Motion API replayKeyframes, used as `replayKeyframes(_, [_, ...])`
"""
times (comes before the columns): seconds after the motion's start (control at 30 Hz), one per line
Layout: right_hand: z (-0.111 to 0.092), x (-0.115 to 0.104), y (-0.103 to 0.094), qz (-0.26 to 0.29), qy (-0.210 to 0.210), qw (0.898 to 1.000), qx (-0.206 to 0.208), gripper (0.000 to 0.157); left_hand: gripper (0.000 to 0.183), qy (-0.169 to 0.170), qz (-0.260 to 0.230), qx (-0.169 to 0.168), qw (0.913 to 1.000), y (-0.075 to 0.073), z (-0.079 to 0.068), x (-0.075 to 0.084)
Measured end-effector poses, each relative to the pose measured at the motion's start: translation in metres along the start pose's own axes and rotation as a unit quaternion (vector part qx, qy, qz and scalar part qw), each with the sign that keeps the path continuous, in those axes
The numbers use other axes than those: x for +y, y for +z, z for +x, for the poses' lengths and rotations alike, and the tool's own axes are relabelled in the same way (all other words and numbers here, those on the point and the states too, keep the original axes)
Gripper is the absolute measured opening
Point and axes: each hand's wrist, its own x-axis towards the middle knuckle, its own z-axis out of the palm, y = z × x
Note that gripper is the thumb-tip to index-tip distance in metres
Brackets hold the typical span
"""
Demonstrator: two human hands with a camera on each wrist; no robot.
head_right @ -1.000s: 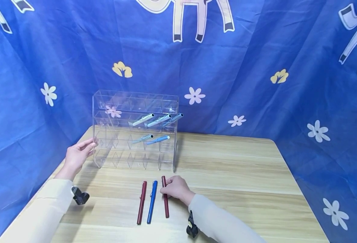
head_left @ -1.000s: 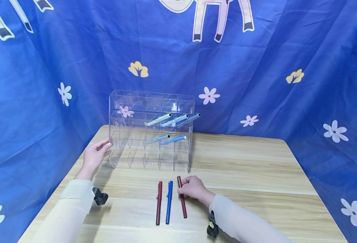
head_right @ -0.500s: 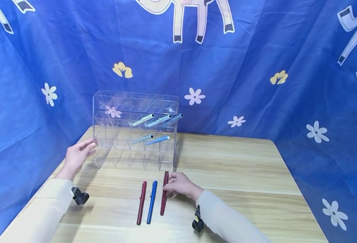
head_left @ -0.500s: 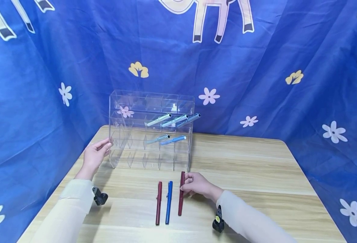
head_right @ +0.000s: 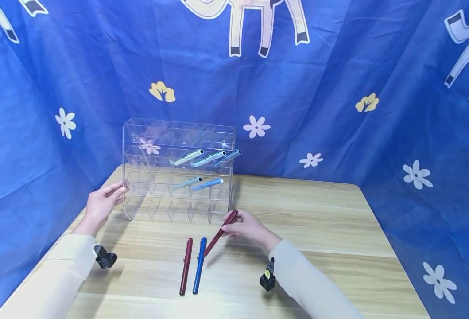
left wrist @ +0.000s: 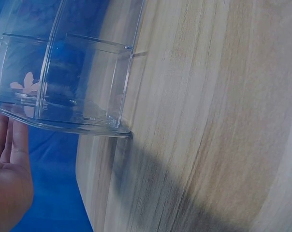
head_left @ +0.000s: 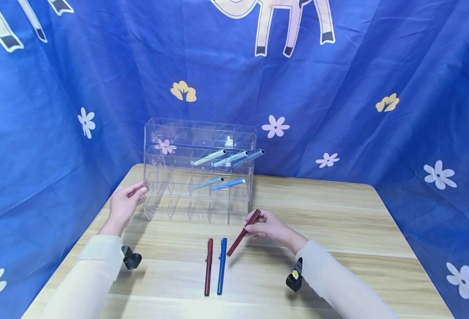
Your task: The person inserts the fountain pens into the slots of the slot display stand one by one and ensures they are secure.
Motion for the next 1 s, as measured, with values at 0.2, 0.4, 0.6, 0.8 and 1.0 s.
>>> replayKeyframes(0.2, [0.002, -0.014, -0.014, 0.049, -0.074, 0.994, 0.06, 0.021, 0.043, -0.002, -0.021, -0.003, 0.9998, 0.0, 0.0, 0.001])
replayKeyframes(0.4, [0.003, -0.024, -0.024, 0.087, -0.127, 0.978, 0.138, 0.017, 0.044, 0.001, -0.003, 0.0, 1.0, 0.0, -0.002, 0.003])
replayKeyframes(0.6, [0.004, -0.031, -0.033, 0.097, -0.174, 0.958, 0.208, 0.016, 0.045, 0.001, 0.014, -0.001, 0.9999, 0.0, -0.003, 0.003])
replayKeyframes(0.8, [0.005, -0.037, -0.038, 0.082, -0.223, 0.935, 0.265, 0.017, 0.045, -0.003, 0.006, 0.0, 1.0, 0.0, -0.002, 0.002])
replayKeyframes(1.0, [0.008, -0.042, -0.037, 0.062, -0.257, 0.921, 0.286, 0.017, 0.044, -0.003, -0.017, -0.002, 0.9998, 0.0, -0.001, 0.001])
